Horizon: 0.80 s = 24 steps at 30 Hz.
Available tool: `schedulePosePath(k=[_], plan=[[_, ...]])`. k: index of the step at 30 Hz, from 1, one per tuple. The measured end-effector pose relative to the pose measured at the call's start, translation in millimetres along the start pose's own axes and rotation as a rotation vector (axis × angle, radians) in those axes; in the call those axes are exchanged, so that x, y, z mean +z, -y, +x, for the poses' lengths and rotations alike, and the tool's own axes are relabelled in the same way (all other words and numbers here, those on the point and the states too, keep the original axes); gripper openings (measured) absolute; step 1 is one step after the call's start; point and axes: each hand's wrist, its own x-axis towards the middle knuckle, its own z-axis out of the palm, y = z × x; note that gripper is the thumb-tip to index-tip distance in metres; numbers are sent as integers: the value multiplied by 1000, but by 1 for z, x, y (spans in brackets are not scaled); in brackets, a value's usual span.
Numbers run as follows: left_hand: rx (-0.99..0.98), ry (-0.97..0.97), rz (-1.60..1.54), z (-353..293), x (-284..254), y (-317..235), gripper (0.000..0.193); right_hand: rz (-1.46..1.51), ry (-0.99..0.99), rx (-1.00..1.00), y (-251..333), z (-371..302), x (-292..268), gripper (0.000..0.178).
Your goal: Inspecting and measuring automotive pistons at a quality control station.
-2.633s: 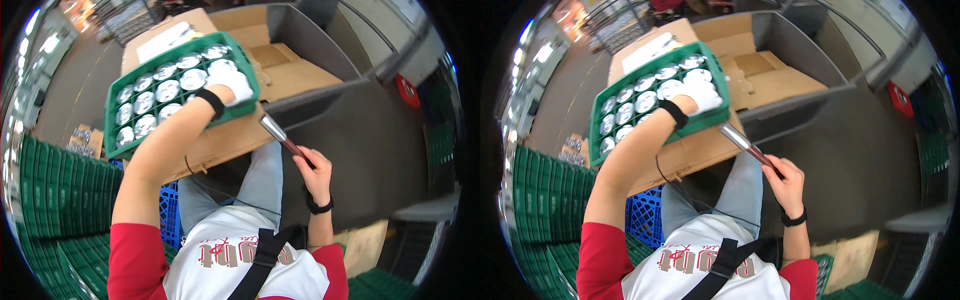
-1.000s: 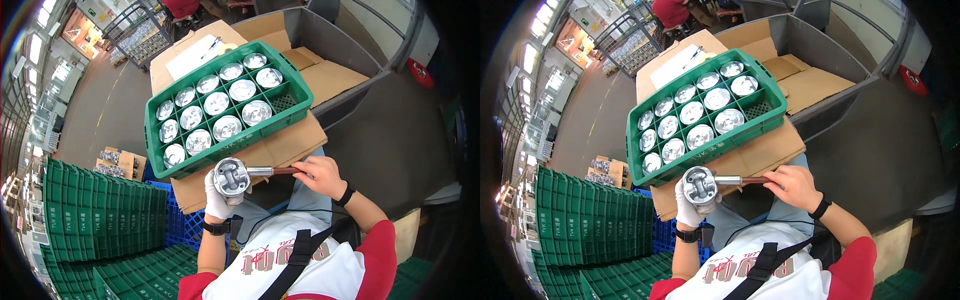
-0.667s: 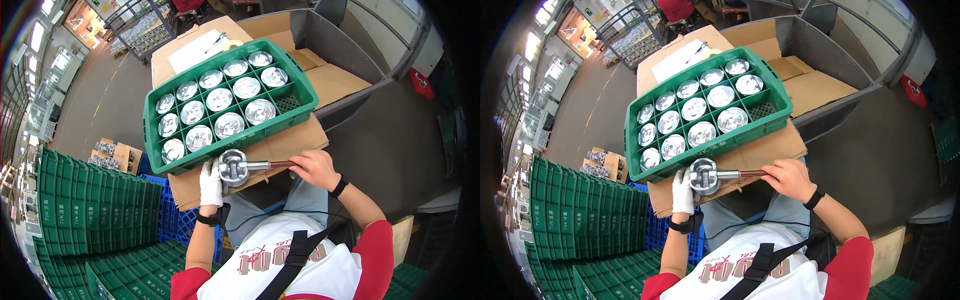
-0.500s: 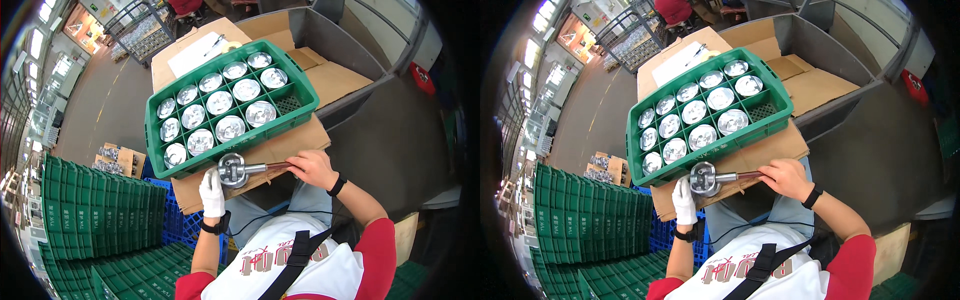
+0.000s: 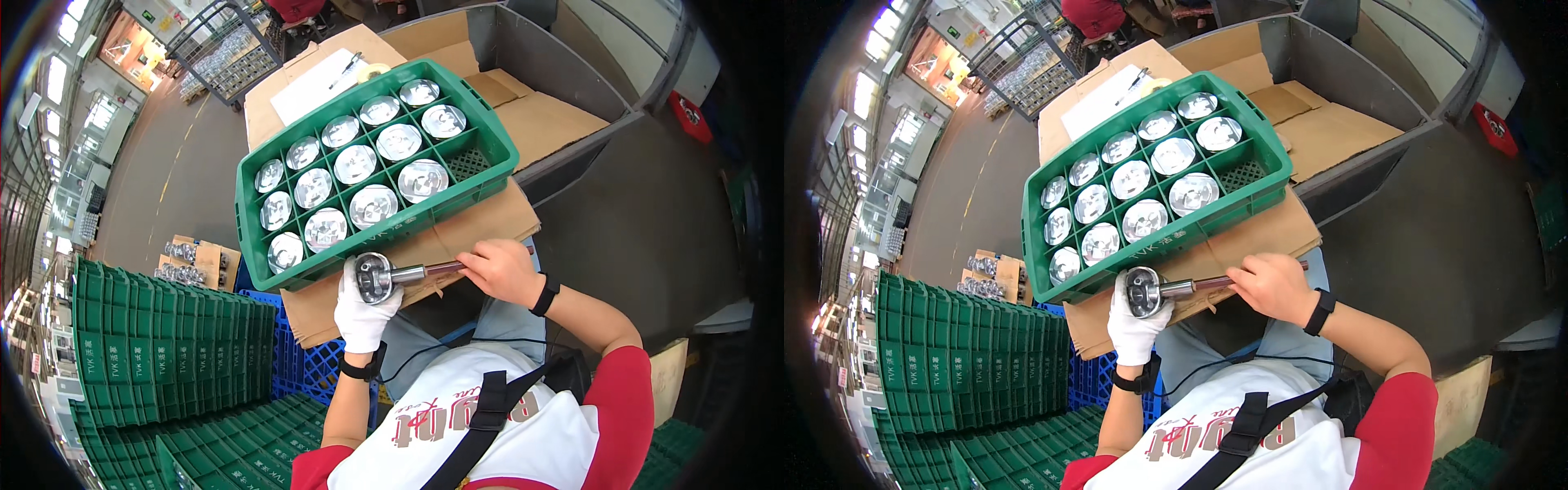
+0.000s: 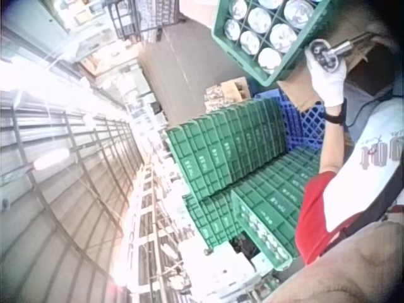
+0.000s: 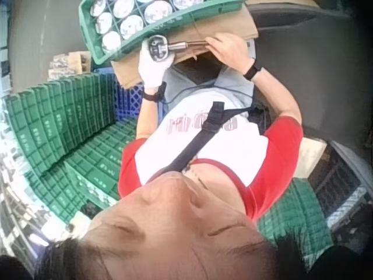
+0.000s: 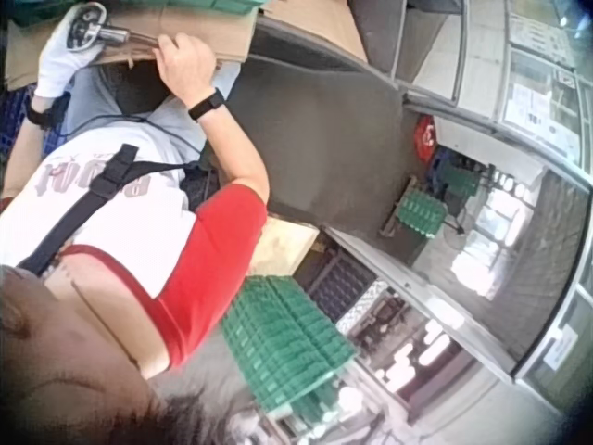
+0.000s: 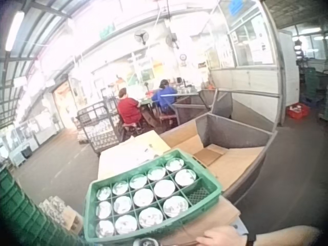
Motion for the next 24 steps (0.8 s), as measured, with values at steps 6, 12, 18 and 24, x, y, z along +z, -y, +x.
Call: schedulePosePath(k=[6, 12, 18, 24], plan=[[-35, 4, -51, 2, 6, 3, 81, -29, 5, -3, -2, 2, 0, 22], [-73, -38, 24, -1, 9, -1, 84, 1, 8, -58, -10, 12, 0, 20], [-34, -16, 11, -1, 8, 4, 84, -23, 29, -2, 6, 11, 7, 20], [-98, 82, -149, -1, 3, 7, 89, 53, 17, -62, 29, 36, 41, 18]])
